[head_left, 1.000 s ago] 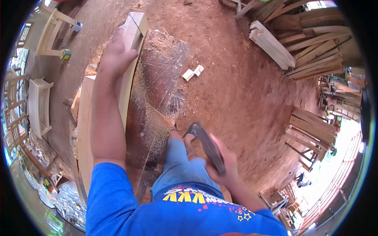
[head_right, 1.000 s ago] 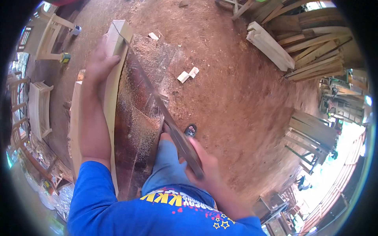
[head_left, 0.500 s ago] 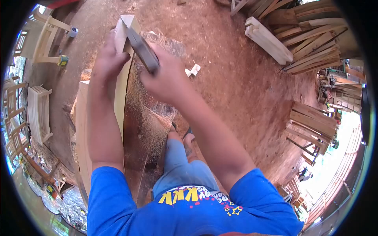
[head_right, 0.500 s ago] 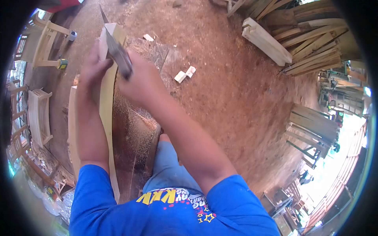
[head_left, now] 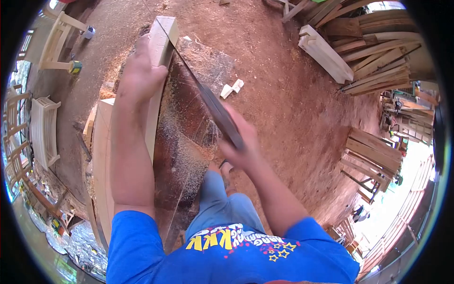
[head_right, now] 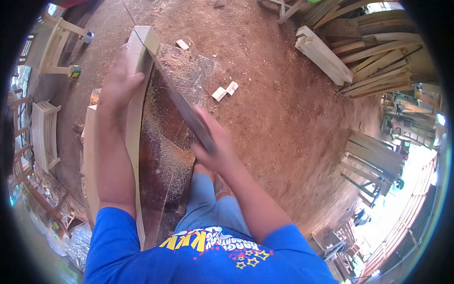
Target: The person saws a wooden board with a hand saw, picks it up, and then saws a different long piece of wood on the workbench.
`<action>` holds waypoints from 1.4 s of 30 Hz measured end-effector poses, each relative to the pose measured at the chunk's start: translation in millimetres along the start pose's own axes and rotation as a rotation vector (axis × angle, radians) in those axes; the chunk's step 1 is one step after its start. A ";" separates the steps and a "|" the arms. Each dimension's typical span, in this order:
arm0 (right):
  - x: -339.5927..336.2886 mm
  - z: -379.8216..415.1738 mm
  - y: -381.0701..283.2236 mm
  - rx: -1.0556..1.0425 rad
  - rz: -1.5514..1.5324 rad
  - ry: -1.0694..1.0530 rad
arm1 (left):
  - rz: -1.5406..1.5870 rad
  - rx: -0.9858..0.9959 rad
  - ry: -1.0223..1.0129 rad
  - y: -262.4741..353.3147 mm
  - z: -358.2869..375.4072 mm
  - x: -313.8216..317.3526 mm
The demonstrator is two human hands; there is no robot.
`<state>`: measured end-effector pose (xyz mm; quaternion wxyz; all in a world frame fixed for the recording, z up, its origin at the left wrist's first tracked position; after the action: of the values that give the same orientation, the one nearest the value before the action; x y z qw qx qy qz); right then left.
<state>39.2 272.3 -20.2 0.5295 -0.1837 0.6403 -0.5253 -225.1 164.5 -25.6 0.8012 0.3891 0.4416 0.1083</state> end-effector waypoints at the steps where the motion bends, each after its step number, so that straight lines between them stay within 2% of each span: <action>1: 16.1 -45.1 -8.1 -0.135 0.029 0.075 | 0.051 0.029 0.000 -4.3 -1.8 2.7; 3: 25.1 -105.6 -47.4 0.050 -0.001 -0.054 | 0.141 0.086 0.014 -16.8 -10.5 4.8; 6: 10.5 -99.8 -66.6 0.183 -0.064 -0.138 | 0.269 0.081 -0.044 -13.4 -9.0 9.4; 7: 5.4 -79.7 -58.9 0.074 -0.042 -0.040 | 0.197 0.167 -0.106 -11.0 -10.7 6.6; 8: 1.3 -48.5 -50.9 -0.042 -0.025 0.052 | 0.131 0.167 -0.043 -5.5 -16.8 -1.4; 10: -24.3 30.5 -45.2 0.140 0.009 -0.061 | 0.003 0.111 0.027 -7.9 -7.3 1.2; 13: -60.6 143.4 -39.5 0.191 0.076 -0.046 | 0.027 0.049 -0.004 -0.4 -6.8 2.7; 15: -72.8 171.2 -42.5 0.252 0.081 -0.052 | -0.017 0.043 0.000 -0.1 -3.6 6.2; 18: -61.3 148.9 -34.7 0.260 0.045 -0.051 | -0.119 0.060 0.010 7.3 -1.2 3.0; 19: -47.2 116.2 -22.5 0.261 0.024 -0.059 | -0.165 0.057 0.001 6.4 -1.4 3.1; 22: 2.5 -14.3 2.5 0.066 -0.075 -0.055 | -0.244 0.080 0.063 -1.7 -8.8 6.2; 23: 9.1 -48.5 -15.6 -0.021 -0.015 0.020 | -0.272 0.084 0.089 -6.3 -7.0 6.3; 25: 15.7 -98.6 -49.6 0.144 0.005 -0.121 | -0.125 0.071 0.041 -2.3 -5.4 6.5; 26: 11.5 -100.6 -61.4 0.175 -0.011 -0.127 | -0.047 0.061 0.030 -0.8 -7.0 3.2; 28: 5.9 -92.8 -74.4 0.255 -0.046 -0.148 | -0.106 0.136 0.058 -6.7 -6.1 5.3; 29: 3.7 -76.2 -68.1 0.131 -0.031 -0.067 | -0.098 0.163 0.069 -7.0 -8.2 5.7; 30: 2.8 -47.3 -55.4 0.005 -0.017 0.009 | -0.090 0.186 0.082 -6.7 -11.9 3.3; 32: -17.9 28.9 -35.6 0.059 -0.006 -0.010 | -0.164 0.135 0.074 -11.2 -8.6 4.1; 33: -35.9 68.3 -40.1 0.326 -0.016 -0.125 | -0.142 0.118 0.064 -7.7 -6.5 3.3; 34: -43.8 111.3 -23.3 0.250 0.031 -0.076 | -0.122 0.104 0.057 -3.5 -6.5 1.7; 36: -68.5 167.2 -28.8 0.234 0.078 -0.054 | -0.096 0.030 0.011 1.2 -4.1 1.0; 39: -70.8 161.9 -34.2 0.286 0.075 -0.055 | -0.122 -0.003 -0.018 7.3 -3.2 1.3; 42: -25.6 56.9 3.8 0.120 0.033 -0.060 | -0.148 0.074 0.043 -9.9 -7.5 7.1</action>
<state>99.4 266.8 -4.7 0.5671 -0.1566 0.5945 -0.5481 -228.5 165.5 -39.4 0.7824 0.3823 0.4899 0.0407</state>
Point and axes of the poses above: each hand's wrist, its own z-axis away from the middle knuckle, its own x-axis out of the palm, y = z × x, the point moved 4 cm from there along -z, towards the middle knuckle, and after that the axes turned 1 degree about z, right-handed, at the moved point
